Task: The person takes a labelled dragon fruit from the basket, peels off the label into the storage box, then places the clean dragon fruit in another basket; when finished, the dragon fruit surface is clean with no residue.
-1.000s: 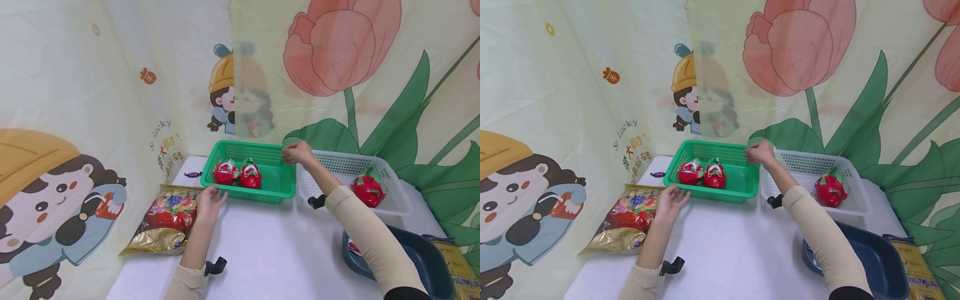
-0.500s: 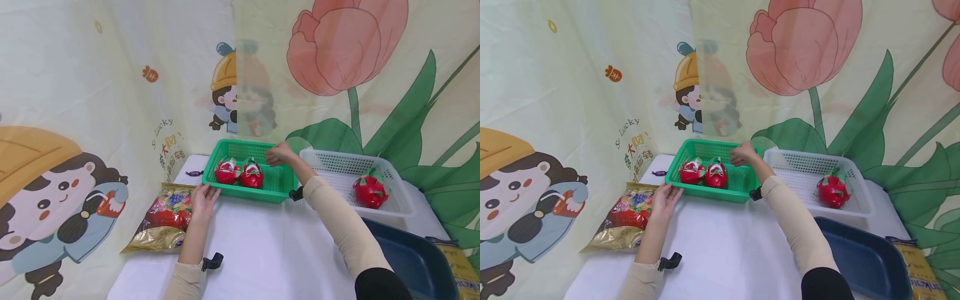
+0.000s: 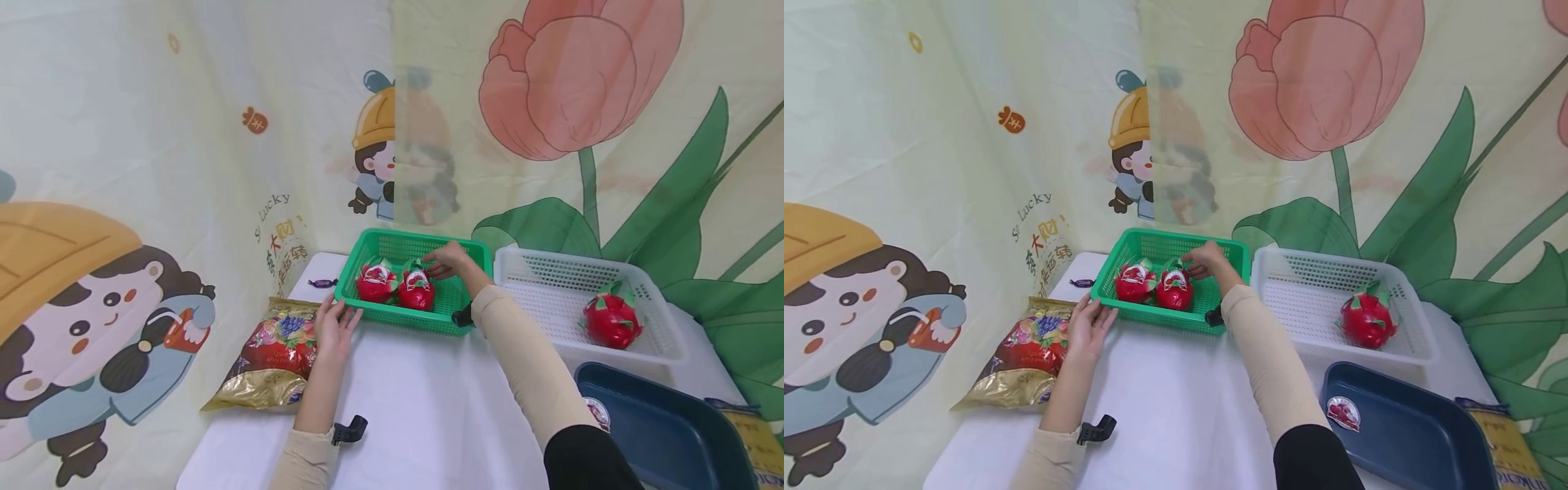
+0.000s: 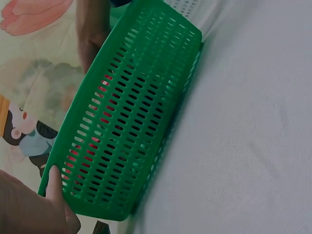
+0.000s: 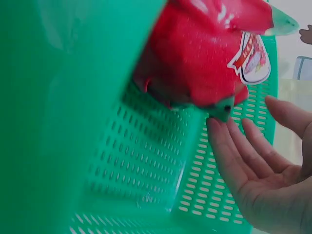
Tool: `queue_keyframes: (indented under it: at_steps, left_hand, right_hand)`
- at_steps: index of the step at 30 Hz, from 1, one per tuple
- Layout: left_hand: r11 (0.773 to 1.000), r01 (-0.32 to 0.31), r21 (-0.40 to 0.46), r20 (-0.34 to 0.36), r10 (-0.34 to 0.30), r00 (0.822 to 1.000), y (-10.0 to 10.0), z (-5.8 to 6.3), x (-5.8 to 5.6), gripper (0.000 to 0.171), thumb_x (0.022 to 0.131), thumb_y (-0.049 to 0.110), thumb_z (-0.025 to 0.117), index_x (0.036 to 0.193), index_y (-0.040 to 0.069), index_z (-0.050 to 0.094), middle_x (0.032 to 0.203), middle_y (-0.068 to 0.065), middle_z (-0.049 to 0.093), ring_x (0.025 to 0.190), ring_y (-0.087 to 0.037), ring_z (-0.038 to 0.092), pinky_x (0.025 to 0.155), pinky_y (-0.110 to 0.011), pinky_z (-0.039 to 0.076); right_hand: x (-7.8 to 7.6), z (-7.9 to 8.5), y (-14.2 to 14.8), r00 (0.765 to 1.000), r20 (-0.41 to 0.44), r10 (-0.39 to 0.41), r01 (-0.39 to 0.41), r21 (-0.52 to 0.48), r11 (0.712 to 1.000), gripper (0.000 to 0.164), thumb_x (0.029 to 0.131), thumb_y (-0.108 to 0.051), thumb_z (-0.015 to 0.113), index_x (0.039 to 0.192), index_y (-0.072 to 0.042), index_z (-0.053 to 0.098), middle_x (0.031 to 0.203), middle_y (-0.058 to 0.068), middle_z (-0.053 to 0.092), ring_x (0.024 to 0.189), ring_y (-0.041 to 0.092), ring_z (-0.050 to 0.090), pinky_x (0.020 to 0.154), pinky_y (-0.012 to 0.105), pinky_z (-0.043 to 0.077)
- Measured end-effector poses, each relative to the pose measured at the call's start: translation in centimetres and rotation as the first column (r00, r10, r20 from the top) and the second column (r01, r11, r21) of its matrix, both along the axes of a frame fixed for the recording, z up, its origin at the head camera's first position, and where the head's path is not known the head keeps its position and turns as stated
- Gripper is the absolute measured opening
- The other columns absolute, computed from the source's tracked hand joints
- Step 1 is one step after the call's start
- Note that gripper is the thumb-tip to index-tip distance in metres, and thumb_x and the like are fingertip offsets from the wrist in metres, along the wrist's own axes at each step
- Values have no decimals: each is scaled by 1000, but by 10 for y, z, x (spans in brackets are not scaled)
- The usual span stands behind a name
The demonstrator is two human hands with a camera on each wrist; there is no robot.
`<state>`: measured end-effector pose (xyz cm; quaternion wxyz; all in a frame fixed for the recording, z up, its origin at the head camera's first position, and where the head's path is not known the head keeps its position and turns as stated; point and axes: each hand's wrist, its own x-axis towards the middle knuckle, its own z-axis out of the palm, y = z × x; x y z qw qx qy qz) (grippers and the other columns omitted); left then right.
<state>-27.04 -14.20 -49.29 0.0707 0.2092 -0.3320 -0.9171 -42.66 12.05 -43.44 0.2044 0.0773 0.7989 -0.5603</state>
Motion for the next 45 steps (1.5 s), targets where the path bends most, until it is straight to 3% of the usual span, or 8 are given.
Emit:
queue_keyframes:
  at_steps: [6,16,21,25,30,38,45]
  left_hand:
    - [1000,-7,-1,9,7,1000,2,4,2,62,106,2,54,163,11,32,141,-17,42,135,-34,47,106,-44,54]
    - [1000,-15,0,19,15,1000,0,-1,-1,60,104,2,57,160,12,37,139,-15,43,127,-32,50,100,-43,58]
    - [1000,-3,-13,35,3,999,3,-2,1,58,105,2,58,158,13,41,143,-16,43,126,-31,52,98,-41,59]
    - [1000,-3,1,35,3,999,3,-2,1,59,105,2,57,159,13,39,142,-16,44,127,-32,51,98,-41,59]
    - [1000,-5,14,14,5,1000,1,1,-1,63,105,3,58,162,13,35,145,-16,42,132,-32,49,102,-42,57]
    - [999,6,40,41,-8,999,1,0,-1,64,105,3,57,163,16,35,153,-17,37,138,-32,46,99,-40,59]
    - [999,12,30,41,-14,999,2,2,-3,65,105,3,57,164,18,33,155,-16,35,142,-32,44,103,-40,56]
  right_hand:
    - [-8,-7,-9,999,-11,-50,50,71,996,53,94,-17,79,135,9,57,112,25,74,83,28,76,92,48,61]
    - [-19,-6,-16,996,38,-77,72,117,991,36,90,-3,80,119,11,66,107,28,75,85,34,77,91,50,62]
    - [-9,-2,-7,997,29,-70,66,114,991,34,86,-2,79,115,10,68,113,27,72,81,32,76,95,51,60]
    - [0,8,1,996,-14,-83,84,65,994,36,80,0,81,112,10,69,115,27,72,88,34,77,96,51,60]
    - [7,17,8,992,-66,-106,105,-8,994,34,80,-1,82,110,9,71,107,24,76,97,34,76,96,52,59]
    - [12,23,24,972,-119,-202,203,-4,979,35,81,-10,84,111,5,74,99,18,78,81,24,78,94,50,60]
    - [22,42,33,956,-188,-224,213,-76,974,42,83,-13,85,118,6,71,91,16,77,76,21,77,75,39,65]
